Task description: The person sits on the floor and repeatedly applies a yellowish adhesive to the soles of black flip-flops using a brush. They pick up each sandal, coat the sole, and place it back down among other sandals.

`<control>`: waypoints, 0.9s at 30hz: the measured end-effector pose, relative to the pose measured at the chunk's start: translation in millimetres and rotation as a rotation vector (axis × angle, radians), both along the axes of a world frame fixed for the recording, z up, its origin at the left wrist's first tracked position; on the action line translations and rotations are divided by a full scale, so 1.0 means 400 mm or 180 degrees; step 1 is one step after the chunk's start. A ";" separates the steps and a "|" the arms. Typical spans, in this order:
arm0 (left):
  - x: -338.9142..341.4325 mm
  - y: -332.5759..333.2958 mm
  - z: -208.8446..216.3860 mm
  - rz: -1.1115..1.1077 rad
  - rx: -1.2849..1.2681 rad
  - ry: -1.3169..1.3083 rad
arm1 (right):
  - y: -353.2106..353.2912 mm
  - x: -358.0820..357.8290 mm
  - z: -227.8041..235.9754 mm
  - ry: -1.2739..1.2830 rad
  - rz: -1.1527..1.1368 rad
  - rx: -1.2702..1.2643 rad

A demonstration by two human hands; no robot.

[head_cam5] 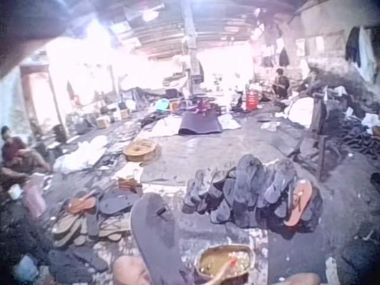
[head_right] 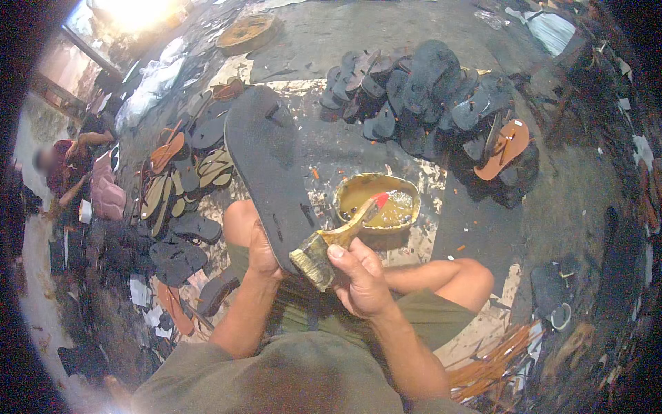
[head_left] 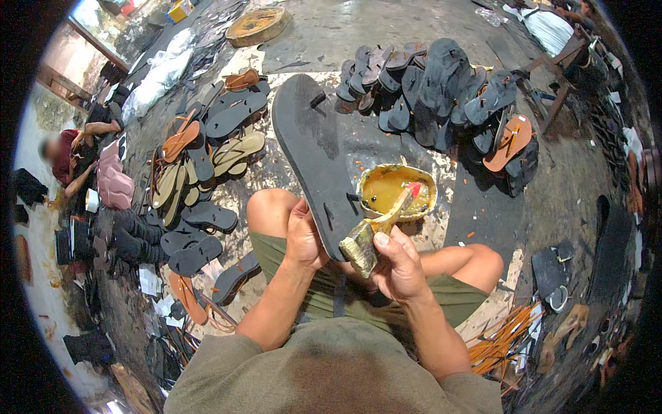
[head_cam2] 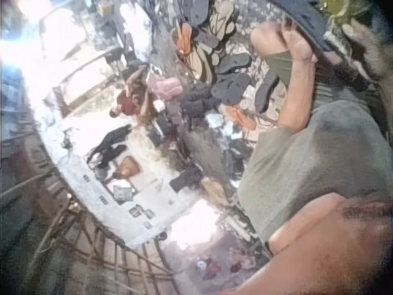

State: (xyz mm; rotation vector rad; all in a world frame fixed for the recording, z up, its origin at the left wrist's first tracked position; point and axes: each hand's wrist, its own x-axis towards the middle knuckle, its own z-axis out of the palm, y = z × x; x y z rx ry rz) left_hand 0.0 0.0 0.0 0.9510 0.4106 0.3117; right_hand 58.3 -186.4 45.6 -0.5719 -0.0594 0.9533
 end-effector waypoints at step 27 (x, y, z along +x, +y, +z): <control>0.078 0.058 0.008 0.0577 -0.1323 -0.0635 | -0.262 0.351 -0.195 -0.6142 -0.0827 -0.4764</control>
